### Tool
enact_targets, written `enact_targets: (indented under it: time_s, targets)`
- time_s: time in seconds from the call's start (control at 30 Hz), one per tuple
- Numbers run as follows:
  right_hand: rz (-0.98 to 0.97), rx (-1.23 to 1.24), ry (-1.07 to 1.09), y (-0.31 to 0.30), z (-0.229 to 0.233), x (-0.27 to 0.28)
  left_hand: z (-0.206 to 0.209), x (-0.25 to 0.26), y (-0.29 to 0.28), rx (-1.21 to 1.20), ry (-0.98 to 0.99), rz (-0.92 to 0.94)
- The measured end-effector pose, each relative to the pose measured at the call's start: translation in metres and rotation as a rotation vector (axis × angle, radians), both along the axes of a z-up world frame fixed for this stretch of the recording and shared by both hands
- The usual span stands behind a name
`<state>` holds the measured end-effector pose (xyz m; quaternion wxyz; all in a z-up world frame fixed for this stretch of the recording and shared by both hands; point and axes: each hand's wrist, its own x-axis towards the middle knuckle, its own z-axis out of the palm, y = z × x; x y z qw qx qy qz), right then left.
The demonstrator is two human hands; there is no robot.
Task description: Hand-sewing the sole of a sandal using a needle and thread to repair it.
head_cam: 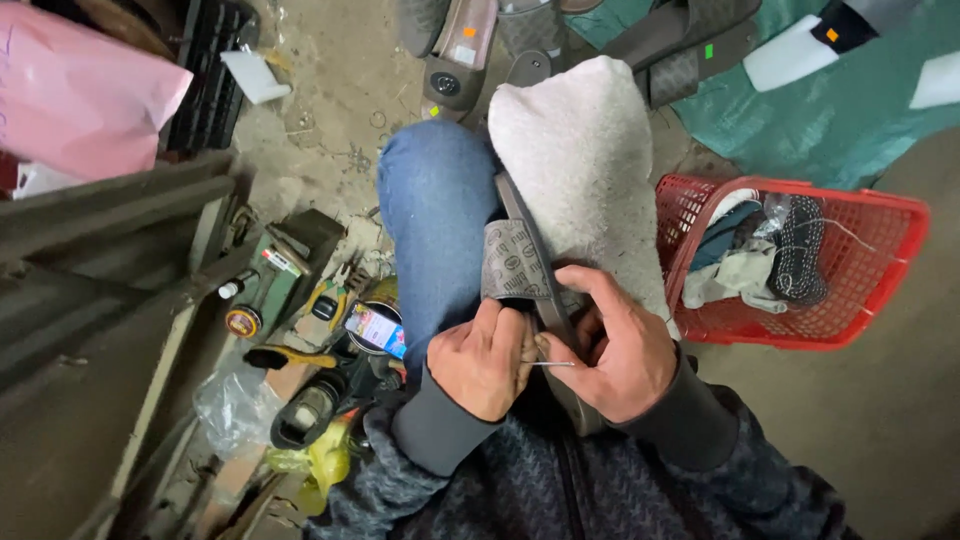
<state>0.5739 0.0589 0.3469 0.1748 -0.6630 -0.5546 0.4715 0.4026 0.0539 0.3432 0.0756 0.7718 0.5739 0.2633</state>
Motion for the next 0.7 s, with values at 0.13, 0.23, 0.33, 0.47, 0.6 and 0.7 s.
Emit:
enact_targets:
  time_s: [0.13,0.23,0.33,0.47,0.6,0.7]
  targets:
    - [-0.020,-0.048,0.022,-0.001,-0.002,0.002,-0.014,-0.012,-0.009,0.052,0.067,0.044]
    - [-0.046,-0.105,0.099,-0.002,-0.005,0.009,-0.017,-0.018,-0.014,-0.008,-0.047,0.022]
    - [-0.043,-0.093,0.195,0.000,-0.008,0.015,0.005,-0.009,0.000,-0.112,-0.469,-0.015]
    - [-0.040,0.013,0.242,-0.006,-0.017,0.016,0.003,0.005,0.002,-0.182,-0.756,-0.040]
    - [-0.071,-0.009,0.402,0.001,-0.014,0.016,-0.006,0.011,0.004,-0.471,-1.217,-0.120]
    - [-0.051,-0.001,0.428,0.003,-0.009,0.017,-0.005,0.008,0.008,-0.445,-1.088,-0.125]
